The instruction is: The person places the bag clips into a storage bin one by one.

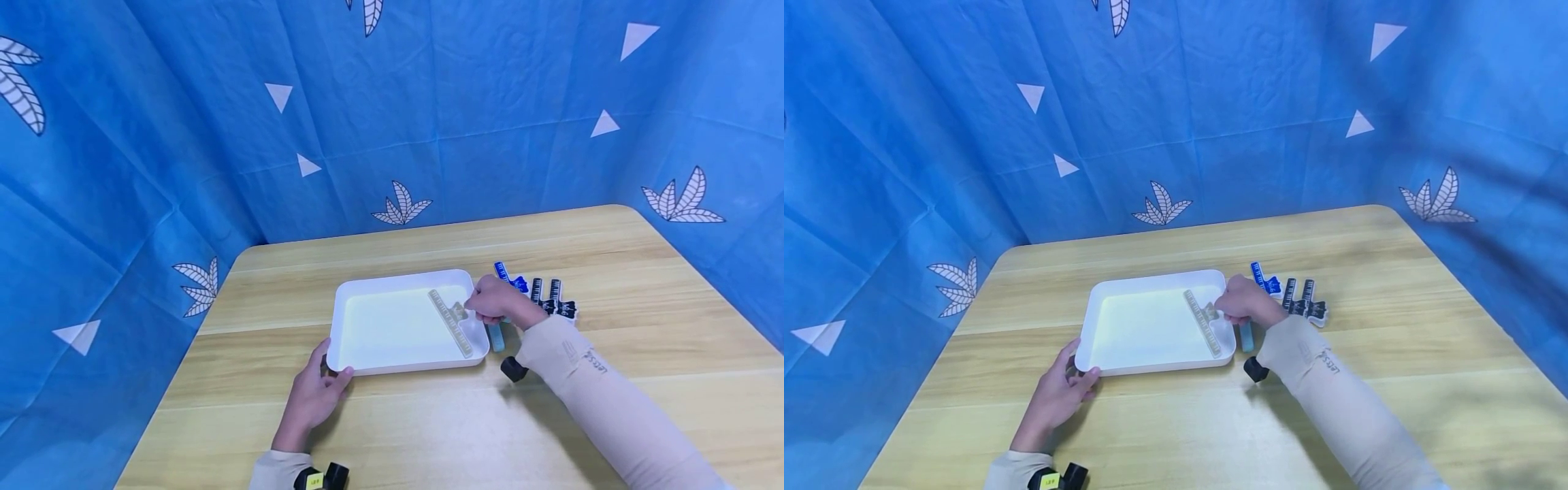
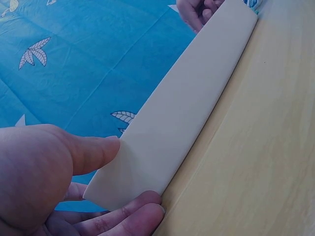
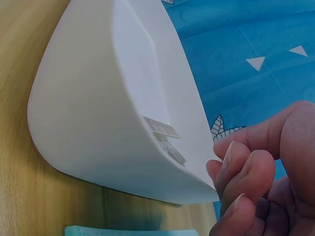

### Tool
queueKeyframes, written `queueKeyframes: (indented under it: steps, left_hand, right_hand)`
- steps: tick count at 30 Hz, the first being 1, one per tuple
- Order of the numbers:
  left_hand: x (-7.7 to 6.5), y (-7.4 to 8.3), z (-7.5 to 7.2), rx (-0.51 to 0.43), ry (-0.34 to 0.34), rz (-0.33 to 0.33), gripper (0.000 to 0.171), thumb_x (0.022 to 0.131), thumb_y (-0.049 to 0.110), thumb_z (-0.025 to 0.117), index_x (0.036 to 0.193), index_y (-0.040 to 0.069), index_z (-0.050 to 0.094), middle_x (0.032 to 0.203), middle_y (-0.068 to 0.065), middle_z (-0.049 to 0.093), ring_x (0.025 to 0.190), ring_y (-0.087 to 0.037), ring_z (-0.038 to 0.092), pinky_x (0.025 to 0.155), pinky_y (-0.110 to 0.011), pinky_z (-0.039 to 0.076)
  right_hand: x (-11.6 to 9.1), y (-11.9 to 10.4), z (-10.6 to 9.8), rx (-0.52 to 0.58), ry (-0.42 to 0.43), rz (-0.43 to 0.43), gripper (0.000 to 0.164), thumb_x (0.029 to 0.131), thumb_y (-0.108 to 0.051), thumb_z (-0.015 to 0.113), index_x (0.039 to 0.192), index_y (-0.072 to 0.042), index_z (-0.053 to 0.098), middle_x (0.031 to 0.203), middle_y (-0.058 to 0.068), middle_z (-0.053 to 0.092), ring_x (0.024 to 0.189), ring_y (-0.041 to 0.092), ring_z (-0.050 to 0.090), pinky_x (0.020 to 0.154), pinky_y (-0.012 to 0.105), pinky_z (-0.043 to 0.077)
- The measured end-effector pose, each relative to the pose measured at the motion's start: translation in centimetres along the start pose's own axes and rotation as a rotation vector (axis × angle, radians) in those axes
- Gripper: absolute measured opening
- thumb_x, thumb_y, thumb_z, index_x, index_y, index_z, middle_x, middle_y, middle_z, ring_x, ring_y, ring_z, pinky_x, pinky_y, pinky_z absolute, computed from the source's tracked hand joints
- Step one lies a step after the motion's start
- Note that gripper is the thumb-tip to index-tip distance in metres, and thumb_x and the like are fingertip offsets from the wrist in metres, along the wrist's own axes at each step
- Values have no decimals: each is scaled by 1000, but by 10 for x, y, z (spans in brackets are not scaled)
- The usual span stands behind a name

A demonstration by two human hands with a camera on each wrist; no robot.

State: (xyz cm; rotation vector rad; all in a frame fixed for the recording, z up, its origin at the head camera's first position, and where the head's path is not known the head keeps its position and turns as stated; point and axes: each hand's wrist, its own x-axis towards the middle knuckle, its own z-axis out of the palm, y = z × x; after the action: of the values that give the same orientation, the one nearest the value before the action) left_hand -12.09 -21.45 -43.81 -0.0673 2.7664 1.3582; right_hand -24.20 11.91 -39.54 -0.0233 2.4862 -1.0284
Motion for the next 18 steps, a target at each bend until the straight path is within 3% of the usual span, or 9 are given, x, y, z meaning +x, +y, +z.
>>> queueKeyframes:
  steps: [7,14,18]
  left_hand:
    - [0,1,0,4,-2,3,75,86,36,62,144,12,21,133,-22,42,70,-11,64,73,-36,44]
    - [-1,0,0,4,5,-19,75,86,34,63,145,15,20,136,-18,40,70,-10,63,73,-35,44]
    - [0,0,1,10,2,-14,75,86,35,62,144,14,20,129,-19,47,70,-9,63,74,-36,43]
  right_hand:
    - [-1,0,-5,-15,-2,-31,23,87,-20,56,79,0,62,57,4,54,46,13,47,47,26,43]
    - [-5,2,-9,14,-5,-57,27,89,-19,54,73,1,59,54,4,52,45,13,45,46,26,41]
    - [-6,3,-11,16,-15,-62,30,90,-19,52,66,-2,57,51,2,49,43,12,42,47,26,40]
